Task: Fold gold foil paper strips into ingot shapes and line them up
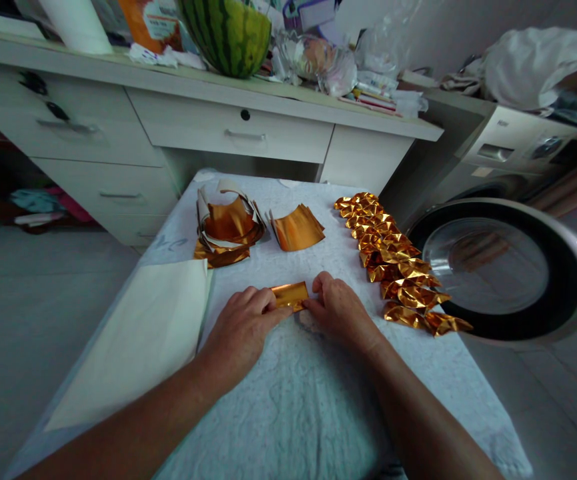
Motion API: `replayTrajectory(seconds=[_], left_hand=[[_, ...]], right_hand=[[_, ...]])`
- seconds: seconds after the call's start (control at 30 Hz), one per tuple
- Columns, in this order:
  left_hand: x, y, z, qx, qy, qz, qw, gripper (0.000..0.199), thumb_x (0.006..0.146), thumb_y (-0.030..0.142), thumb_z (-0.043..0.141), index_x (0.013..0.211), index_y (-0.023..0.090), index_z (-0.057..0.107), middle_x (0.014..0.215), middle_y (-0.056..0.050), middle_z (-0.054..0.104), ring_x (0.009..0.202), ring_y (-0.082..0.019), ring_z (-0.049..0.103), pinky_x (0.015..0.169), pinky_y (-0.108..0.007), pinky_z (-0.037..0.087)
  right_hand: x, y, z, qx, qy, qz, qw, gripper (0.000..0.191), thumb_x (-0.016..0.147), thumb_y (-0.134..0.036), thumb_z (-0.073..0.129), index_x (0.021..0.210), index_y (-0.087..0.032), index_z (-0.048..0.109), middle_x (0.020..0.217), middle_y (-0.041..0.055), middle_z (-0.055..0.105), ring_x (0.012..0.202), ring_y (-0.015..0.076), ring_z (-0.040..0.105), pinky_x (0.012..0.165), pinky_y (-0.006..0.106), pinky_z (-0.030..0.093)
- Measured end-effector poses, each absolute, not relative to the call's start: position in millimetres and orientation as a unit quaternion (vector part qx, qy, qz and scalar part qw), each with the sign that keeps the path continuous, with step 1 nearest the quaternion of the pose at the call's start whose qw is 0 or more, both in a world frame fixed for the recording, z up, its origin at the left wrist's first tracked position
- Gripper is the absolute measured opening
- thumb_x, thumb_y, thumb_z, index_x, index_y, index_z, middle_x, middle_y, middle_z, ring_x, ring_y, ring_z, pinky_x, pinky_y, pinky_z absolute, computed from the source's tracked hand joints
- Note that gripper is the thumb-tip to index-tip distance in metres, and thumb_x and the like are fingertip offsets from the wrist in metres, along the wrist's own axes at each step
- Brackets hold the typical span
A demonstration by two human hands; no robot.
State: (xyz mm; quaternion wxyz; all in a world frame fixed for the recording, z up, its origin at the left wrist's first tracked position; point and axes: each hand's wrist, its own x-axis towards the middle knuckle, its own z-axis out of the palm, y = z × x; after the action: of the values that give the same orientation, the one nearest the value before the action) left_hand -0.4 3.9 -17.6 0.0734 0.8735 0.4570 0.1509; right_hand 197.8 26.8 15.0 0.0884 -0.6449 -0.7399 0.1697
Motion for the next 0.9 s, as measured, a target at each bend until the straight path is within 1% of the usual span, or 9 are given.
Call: replayTrajectory(seconds=[0.17, 0.3, 0.4, 0.43, 0.5, 0.57, 0.67, 0.8, 0.9], left_hand=[[0.3, 0.5, -11.3, 0.875, 0.461, 0.130, 0.064, 0.034, 0.092, 0.015, 0.055, 0.118, 0.034, 0.064, 0.089, -0.001, 0.057, 0.085, -0.019, 0.049, 0.072, -0.034, 0.035], [0.8, -0.5, -10.8, 0.875, 0.464, 0.127, 0.061, 0.032, 0.091, 0.017, 0.056, 0.118, 0.034, 0.064, 0.090, -0.001, 0.058, 0.087, -0.020, 0.050, 0.073, -0.034, 0.036], [1.0, -0.7, -10.7, 0.875, 0.465, 0.122, 0.060, 0.031, 0.091, 0.017, 0.057, 0.116, 0.034, 0.065, 0.090, -0.001, 0.058, 0.087, -0.020, 0.050, 0.073, -0.034, 0.037], [1.2, -0.8, -10.5, 0.875, 0.465, 0.120, 0.059, 0.030, 0.091, 0.017, 0.057, 0.115, 0.034, 0.065, 0.090, -0.001, 0.058, 0.087, -0.020, 0.050, 0.073, -0.034, 0.037], [1.5, -0.8, -9.7, 0.876, 0.465, 0.117, 0.056, 0.028, 0.091, 0.017, 0.056, 0.113, 0.033, 0.066, 0.091, -0.002, 0.059, 0.088, -0.021, 0.051, 0.074, -0.035, 0.038], [1.9, -0.6, -8.8, 0.876, 0.464, 0.117, 0.055, 0.025, 0.092, 0.018, 0.056, 0.110, 0.031, 0.067, 0.092, -0.002, 0.059, 0.089, -0.022, 0.051, 0.075, -0.036, 0.039], [1.7, 0.0, -7.0, 0.875, 0.464, 0.120, 0.068, 0.025, 0.091, 0.015, 0.054, 0.106, 0.029, 0.069, 0.092, -0.003, 0.060, 0.090, -0.022, 0.052, 0.076, -0.036, 0.040], [-0.2, 0.0, -3.7, 0.864, 0.469, 0.141, 0.117, 0.029, 0.089, 0.009, 0.051, 0.102, 0.026, 0.070, 0.093, -0.004, 0.062, 0.091, -0.021, 0.055, 0.080, -0.036, 0.043], [-1.6, -0.3, -1.0, 0.848, 0.482, 0.164, 0.150, 0.025, 0.089, 0.008, 0.048, 0.097, 0.021, 0.068, 0.093, -0.004, 0.062, 0.091, -0.021, 0.055, 0.082, -0.036, 0.043]], right_hand=[[206.3, 28.5, 13.9, -0.632, -0.737, 0.216, 0.102, 0.016, 0.080, -0.023, 0.063, 0.090, -0.019, 0.051, 0.071, -0.0008, 0.059, 0.064, 0.0139, 0.049, 0.058, 0.024, 0.027], [210.3, 29.5, 17.1, -0.613, -0.741, 0.242, 0.130, 0.014, 0.076, -0.015, 0.061, 0.082, -0.020, 0.049, 0.067, -0.0036, 0.055, 0.061, 0.0123, 0.046, 0.057, 0.023, 0.027], [204.4, 26.3, 19.6, -0.583, -0.754, 0.234, 0.193, 0.011, 0.075, -0.010, 0.054, 0.076, -0.019, 0.049, 0.072, -0.0015, 0.056, 0.065, 0.0124, 0.047, 0.060, 0.023, 0.031], [200.9, 24.5, 20.1, -0.566, -0.760, 0.233, 0.218, 0.011, 0.076, -0.009, 0.053, 0.076, -0.019, 0.050, 0.075, -0.0005, 0.057, 0.067, 0.0127, 0.048, 0.062, 0.022, 0.033], [192.8, 20.7, 20.3, -0.520, -0.777, 0.254, 0.247, 0.014, 0.077, -0.006, 0.049, 0.081, -0.019, 0.052, 0.081, 0.0005, 0.059, 0.072, 0.0131, 0.051, 0.065, 0.022, 0.036], [185.4, 18.0, 18.9, -0.499, -0.787, 0.268, 0.243, 0.019, 0.077, -0.004, 0.046, 0.084, -0.019, 0.054, 0.082, 0.0008, 0.060, 0.074, 0.0133, 0.053, 0.068, 0.022, 0.038], [178.5, 17.7, 14.4, -0.508, -0.795, 0.254, 0.211, 0.020, 0.078, -0.003, 0.044, 0.084, -0.018, 0.055, 0.082, 0.0018, 0.061, 0.075, 0.0144, 0.054, 0.070, 0.024, 0.038], [174.5, 19.9, 9.1, -0.530, -0.795, 0.232, 0.184, 0.021, 0.082, -0.004, 0.044, 0.090, -0.017, 0.058, 0.088, 0.0045, 0.064, 0.082, 0.0161, 0.057, 0.075, 0.026, 0.040], [171.5, 20.3, 9.1, -0.537, -0.801, 0.211, 0.160, 0.019, 0.084, -0.006, 0.044, 0.091, -0.016, 0.059, 0.091, 0.0058, 0.064, 0.085, 0.0167, 0.057, 0.078, 0.026, 0.040]])
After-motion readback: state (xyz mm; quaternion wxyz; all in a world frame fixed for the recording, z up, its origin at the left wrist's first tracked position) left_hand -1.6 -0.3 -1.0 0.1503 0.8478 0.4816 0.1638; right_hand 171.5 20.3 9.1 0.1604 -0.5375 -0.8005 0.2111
